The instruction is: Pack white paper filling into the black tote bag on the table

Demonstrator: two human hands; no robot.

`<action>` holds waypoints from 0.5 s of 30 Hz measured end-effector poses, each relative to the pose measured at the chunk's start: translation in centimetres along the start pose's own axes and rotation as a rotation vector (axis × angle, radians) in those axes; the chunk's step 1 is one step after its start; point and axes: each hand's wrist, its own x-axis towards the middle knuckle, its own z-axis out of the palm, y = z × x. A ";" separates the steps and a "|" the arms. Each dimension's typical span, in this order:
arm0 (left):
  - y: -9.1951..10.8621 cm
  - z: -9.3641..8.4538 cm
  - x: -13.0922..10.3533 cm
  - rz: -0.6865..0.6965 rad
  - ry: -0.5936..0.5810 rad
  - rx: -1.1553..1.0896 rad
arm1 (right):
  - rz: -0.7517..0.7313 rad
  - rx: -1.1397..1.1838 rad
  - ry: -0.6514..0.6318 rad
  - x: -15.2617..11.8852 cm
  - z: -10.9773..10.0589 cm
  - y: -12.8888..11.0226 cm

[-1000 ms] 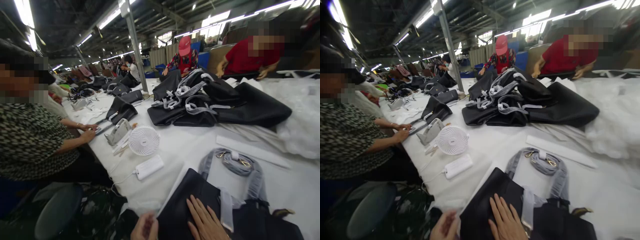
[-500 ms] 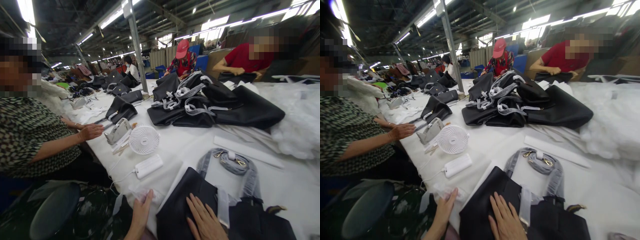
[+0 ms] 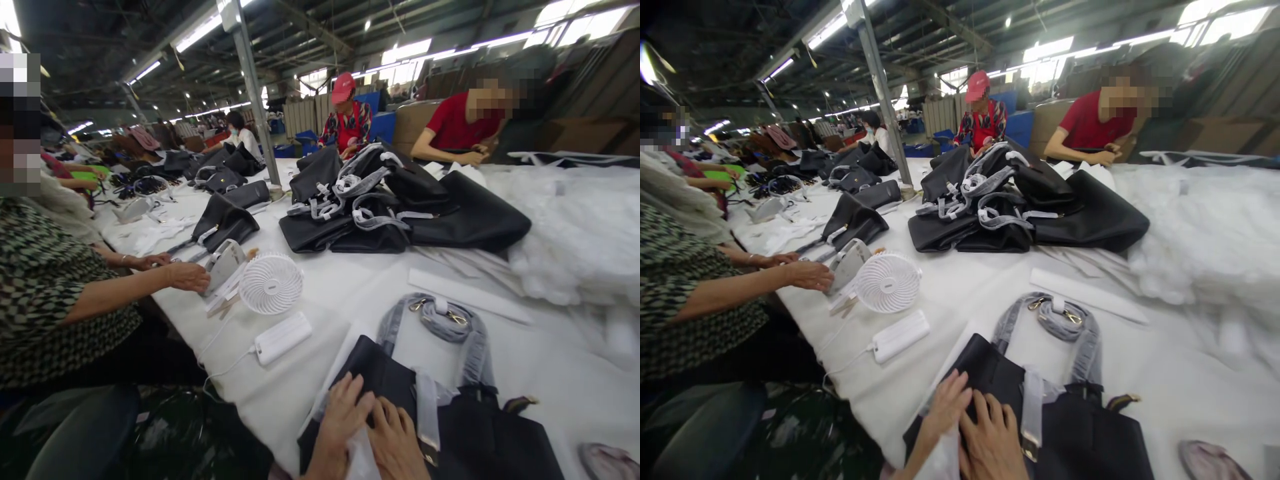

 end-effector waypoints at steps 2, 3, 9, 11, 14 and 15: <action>-1.6 1.8 1.1 0.007 -0.049 0.023 | -0.074 -0.038 0.101 -1.2 2.3 0.5; -2.4 2.5 1.6 0.023 -0.079 0.050 | -0.108 -0.051 0.126 -1.8 3.4 0.7; -5.5 4.9 1.0 0.178 -0.163 0.333 | -0.008 -0.056 0.028 -3.7 6.3 0.8; -5.3 5.3 0.2 0.214 -0.133 0.375 | -0.050 -0.062 0.072 -3.3 6.3 0.7; -4.3 5.8 -0.5 0.295 -0.008 0.425 | 0.004 -0.011 0.105 -2.3 5.6 0.4; -3.8 5.9 -0.6 0.323 0.044 0.445 | 0.060 0.011 0.103 -1.9 5.2 0.2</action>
